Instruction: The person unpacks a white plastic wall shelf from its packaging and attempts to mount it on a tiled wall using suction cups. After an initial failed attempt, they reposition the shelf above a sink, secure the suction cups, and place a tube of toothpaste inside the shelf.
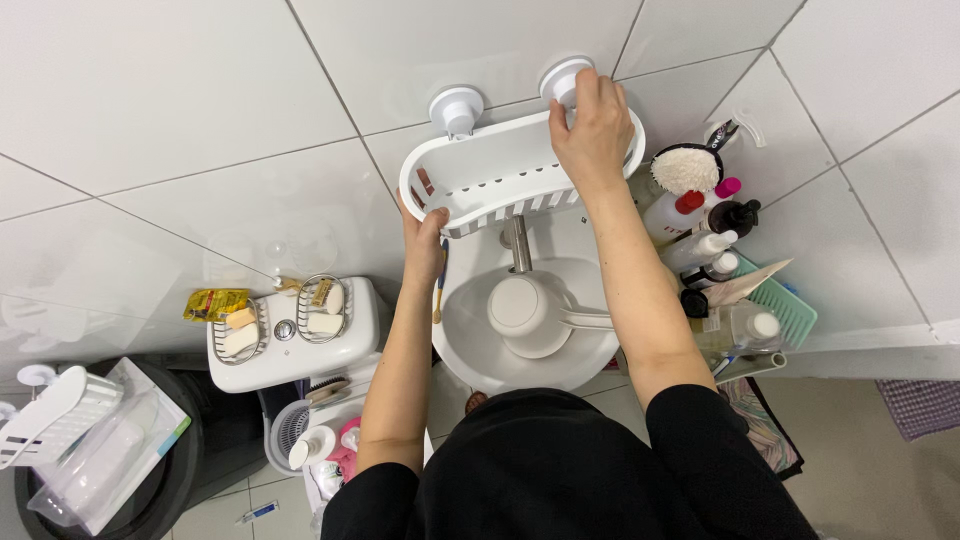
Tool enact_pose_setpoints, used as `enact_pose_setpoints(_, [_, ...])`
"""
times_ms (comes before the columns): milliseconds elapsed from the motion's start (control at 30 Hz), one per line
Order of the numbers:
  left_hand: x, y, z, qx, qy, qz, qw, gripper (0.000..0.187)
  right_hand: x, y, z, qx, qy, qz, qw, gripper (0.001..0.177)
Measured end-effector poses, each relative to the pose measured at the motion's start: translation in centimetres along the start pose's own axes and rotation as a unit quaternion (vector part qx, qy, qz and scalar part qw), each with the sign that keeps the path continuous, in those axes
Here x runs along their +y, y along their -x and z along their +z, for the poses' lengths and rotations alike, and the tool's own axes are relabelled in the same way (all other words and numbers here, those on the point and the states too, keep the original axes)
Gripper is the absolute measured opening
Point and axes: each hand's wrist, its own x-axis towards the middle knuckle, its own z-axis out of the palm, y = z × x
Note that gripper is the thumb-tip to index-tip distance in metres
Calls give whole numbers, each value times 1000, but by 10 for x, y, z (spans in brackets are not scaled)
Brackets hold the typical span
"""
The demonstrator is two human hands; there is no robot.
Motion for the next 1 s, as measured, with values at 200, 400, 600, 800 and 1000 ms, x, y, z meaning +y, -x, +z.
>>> enact_pose_setpoints(200, [5,9,8,3,-36,-22,999,80,-3,12,-9,-11,27,0,1000,42])
enact_pose_setpoints(400, [-10,30,-1,2,-61,-16,998,80,-2,27,-22,-8,21,2,1000,39])
enact_pose_setpoints(600, [-47,67,-26,-8,60,-68,996,90,-4,75,-49,-66,-56,44,995,39])
enact_pose_setpoints(800, [-62,107,-52,17,82,-111,990,95,12,120,-80,-94,-75,-23,992,42])
enact_pose_setpoints(1000, [-46,62,-53,34,96,-102,990,91,38,135,-66,-17,-262,115,958,54])
